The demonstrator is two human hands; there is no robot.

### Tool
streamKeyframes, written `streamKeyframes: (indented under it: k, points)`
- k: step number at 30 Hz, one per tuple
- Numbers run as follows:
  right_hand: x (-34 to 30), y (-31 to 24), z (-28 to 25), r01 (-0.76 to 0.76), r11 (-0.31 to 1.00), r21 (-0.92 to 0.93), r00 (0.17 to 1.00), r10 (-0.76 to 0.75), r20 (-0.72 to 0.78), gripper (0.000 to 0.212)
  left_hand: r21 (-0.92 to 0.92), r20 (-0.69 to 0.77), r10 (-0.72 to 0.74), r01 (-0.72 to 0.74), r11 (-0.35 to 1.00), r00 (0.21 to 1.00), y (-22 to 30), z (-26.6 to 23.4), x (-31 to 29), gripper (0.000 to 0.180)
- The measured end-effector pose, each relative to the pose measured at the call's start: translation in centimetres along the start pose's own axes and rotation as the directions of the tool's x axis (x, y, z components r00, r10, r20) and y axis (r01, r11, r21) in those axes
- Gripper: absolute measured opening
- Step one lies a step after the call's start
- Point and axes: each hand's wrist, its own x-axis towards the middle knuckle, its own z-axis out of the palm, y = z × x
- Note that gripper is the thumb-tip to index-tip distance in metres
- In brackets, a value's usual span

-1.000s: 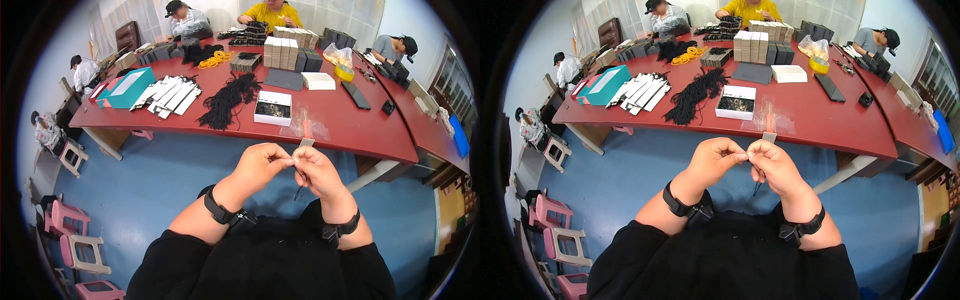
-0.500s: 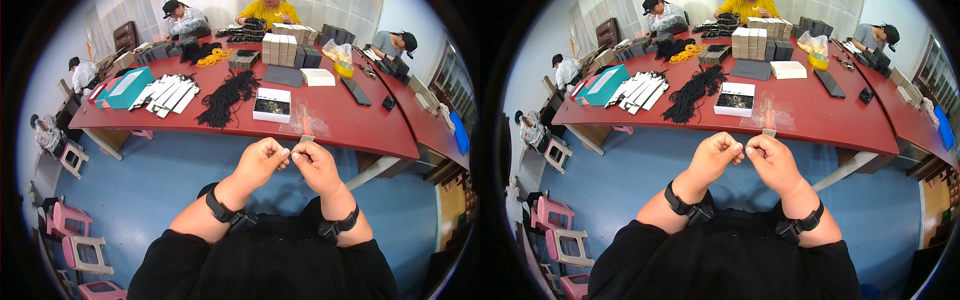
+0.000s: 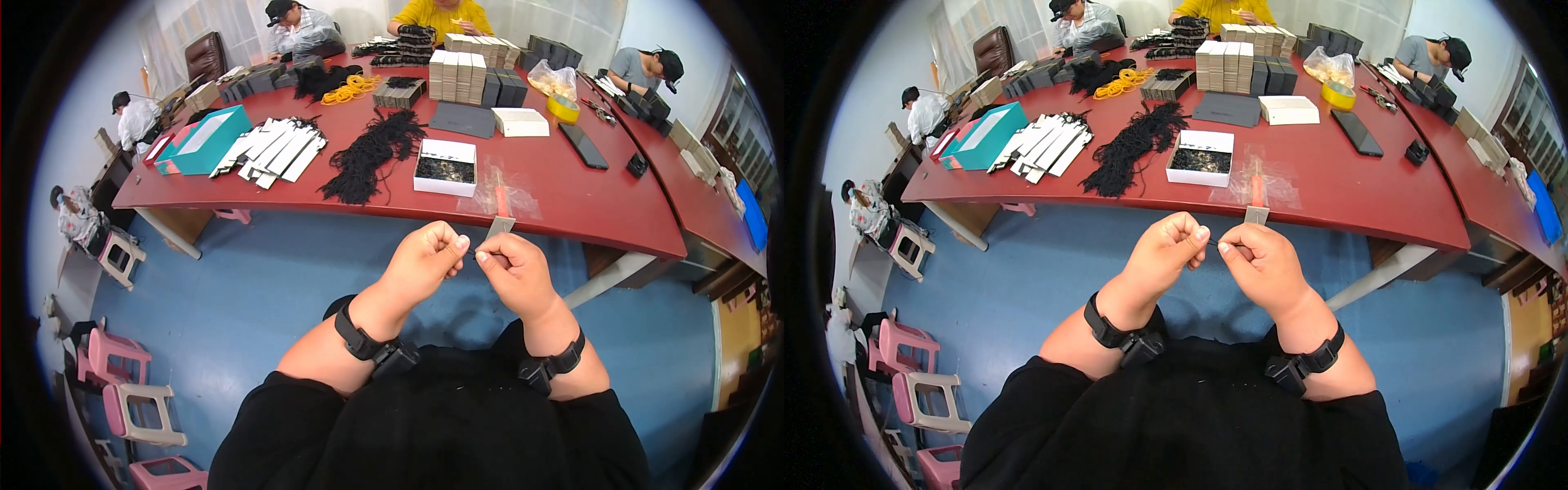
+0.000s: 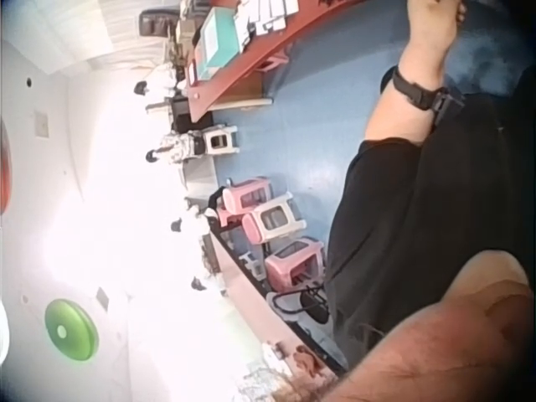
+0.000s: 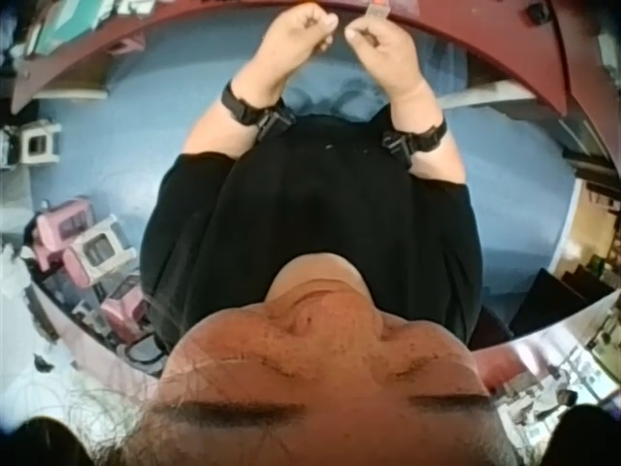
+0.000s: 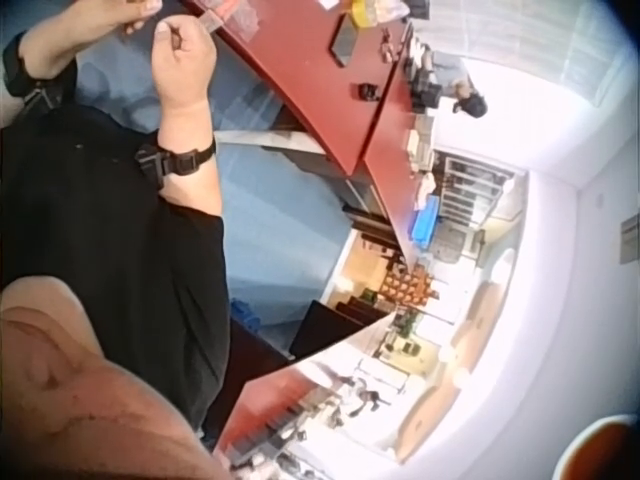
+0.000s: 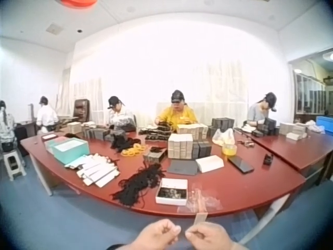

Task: The person picks up a black string and a white tag, threads the string through the tag's hole, and ties it into a loop. They then place the completed tag into a white box and repeat the process.

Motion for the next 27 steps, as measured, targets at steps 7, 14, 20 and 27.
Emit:
streamKeyframes:
  k: [7,14,20,27]
  points:
    - [0.7,-0.7,-0.4,0.094,0.969,-0.230,0.995,-0.101,-0.018,0.003,0.264,-0.049,0.094,-0.077,0.961,0.994,0.6,0.0,-0.4,0.017]
    - [1.5,-1.0,-1.0,0.153,0.915,-0.374,0.987,-0.159,0.015,0.006,0.814,0.300,0.595,-0.526,0.247,0.745,3.6,1.2,-0.4,0.035]
    - [1.4,-1.5,-0.8,0.234,0.860,-0.453,0.972,-0.219,0.085,0.004,0.892,0.302,0.484,-0.423,0.160,0.821,1.7,1.5,-0.1,0.007]
    - [1.8,-1.5,-1.3,0.380,0.820,-0.428,0.925,-0.327,0.194,0.005,0.648,0.096,-0.034,-0.037,0.761,0.995,4.2,0.5,-0.2,0.016]
